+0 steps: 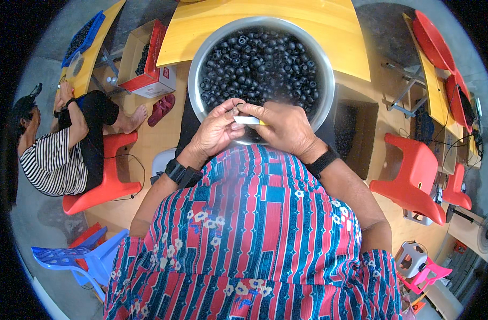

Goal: The recorder uses a small handheld tool to peel the skins off small, round black objects.

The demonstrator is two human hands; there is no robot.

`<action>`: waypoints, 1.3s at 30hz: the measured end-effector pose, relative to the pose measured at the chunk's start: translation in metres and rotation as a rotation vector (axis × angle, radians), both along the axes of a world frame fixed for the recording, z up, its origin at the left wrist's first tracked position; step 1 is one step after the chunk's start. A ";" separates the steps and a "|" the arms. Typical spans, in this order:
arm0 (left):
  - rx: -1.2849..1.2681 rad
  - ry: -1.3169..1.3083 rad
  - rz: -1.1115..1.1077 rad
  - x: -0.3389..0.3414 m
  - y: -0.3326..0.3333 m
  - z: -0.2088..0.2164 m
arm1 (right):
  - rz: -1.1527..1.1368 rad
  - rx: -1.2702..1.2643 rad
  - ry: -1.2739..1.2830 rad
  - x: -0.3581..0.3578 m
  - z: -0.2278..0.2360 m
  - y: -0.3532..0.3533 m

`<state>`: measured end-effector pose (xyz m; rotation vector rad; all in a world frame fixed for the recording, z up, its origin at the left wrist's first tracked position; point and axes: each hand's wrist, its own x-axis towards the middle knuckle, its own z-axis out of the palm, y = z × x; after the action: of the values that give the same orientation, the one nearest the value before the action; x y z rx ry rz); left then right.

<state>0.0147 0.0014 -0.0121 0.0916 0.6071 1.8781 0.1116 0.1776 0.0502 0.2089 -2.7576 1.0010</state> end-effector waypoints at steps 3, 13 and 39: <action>-0.026 0.013 0.010 0.002 0.000 0.005 | 0.000 -0.044 -0.042 -0.001 0.001 0.001; 0.019 0.097 -0.069 0.000 -0.001 -0.001 | -0.008 -0.158 -0.037 -0.002 -0.011 0.011; 0.019 0.227 -0.101 -0.001 -0.002 -0.001 | 0.021 -0.044 -0.052 -0.001 -0.010 0.012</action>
<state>0.0133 -0.0002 -0.0135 0.3454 0.7248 1.7892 0.1103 0.1893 0.0401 0.2090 -2.7816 1.0868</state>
